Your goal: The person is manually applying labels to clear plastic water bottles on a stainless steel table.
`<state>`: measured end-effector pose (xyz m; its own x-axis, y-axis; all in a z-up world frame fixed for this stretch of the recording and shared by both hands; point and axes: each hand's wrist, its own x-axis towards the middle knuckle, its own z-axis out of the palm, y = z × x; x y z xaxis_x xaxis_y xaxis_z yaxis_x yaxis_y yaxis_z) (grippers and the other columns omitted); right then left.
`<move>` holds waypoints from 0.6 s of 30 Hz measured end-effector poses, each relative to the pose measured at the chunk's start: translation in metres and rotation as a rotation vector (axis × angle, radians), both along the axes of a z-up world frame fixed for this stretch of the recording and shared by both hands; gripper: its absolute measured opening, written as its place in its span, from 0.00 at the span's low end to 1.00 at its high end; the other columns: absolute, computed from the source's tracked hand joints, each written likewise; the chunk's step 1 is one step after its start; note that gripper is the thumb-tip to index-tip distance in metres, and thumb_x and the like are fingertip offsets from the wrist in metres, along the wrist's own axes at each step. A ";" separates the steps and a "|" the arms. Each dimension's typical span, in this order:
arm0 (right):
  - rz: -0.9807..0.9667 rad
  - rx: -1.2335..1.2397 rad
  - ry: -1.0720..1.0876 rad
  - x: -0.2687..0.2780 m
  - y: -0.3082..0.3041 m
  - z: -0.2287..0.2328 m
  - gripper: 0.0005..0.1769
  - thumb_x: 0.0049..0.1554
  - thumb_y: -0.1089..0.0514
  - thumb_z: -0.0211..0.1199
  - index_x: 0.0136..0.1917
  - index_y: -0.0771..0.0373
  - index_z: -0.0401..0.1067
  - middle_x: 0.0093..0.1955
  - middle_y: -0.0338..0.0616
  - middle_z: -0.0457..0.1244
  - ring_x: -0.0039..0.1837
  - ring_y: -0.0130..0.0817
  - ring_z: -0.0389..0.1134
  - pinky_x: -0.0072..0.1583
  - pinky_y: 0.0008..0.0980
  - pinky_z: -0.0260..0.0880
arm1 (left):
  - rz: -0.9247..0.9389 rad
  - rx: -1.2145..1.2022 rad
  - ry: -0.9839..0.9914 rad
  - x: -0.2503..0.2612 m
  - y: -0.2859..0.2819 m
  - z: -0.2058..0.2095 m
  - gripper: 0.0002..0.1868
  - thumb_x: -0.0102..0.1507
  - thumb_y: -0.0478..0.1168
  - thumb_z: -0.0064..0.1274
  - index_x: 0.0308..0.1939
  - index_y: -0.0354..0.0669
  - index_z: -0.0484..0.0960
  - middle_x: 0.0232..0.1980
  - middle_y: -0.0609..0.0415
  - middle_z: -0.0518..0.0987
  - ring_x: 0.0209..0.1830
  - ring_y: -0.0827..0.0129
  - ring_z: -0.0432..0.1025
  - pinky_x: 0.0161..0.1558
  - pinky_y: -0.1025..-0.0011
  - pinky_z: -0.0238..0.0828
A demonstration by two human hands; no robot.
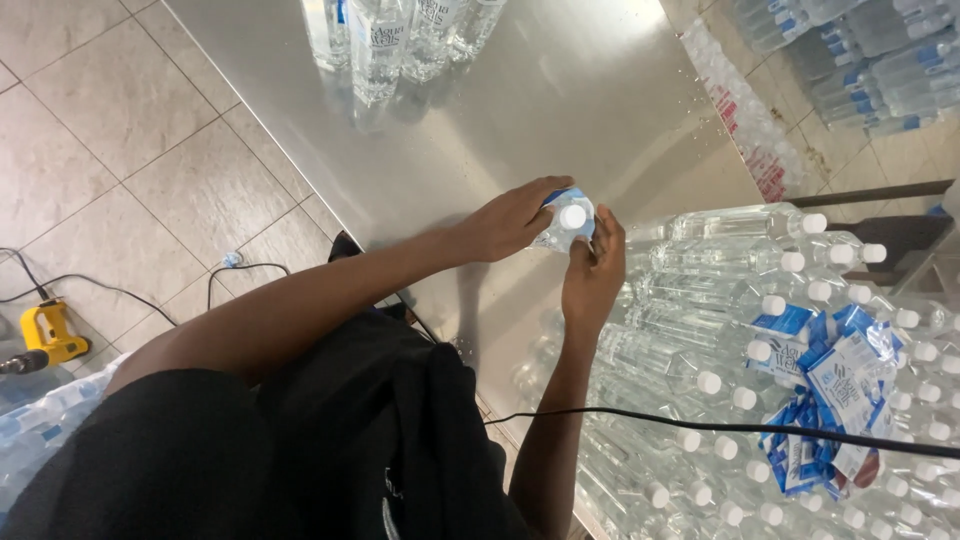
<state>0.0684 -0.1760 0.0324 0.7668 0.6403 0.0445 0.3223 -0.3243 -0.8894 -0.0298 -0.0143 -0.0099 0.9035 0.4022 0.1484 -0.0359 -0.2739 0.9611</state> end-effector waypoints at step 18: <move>-0.136 -0.178 -0.075 -0.030 0.015 -0.003 0.24 0.77 0.54 0.44 0.83 0.59 0.61 0.80 0.64 0.61 0.80 0.65 0.61 0.76 0.63 0.65 | 0.160 -0.074 0.031 -0.012 -0.028 -0.015 0.29 0.82 0.51 0.32 0.82 0.36 0.62 0.79 0.33 0.69 0.78 0.40 0.67 0.78 0.44 0.63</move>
<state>0.0386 -0.1609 0.0293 0.8452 0.5345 0.0000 0.3282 -0.5188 -0.7894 -0.0413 -0.0419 -0.0250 0.8309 0.5497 0.0860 0.0324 -0.2020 0.9788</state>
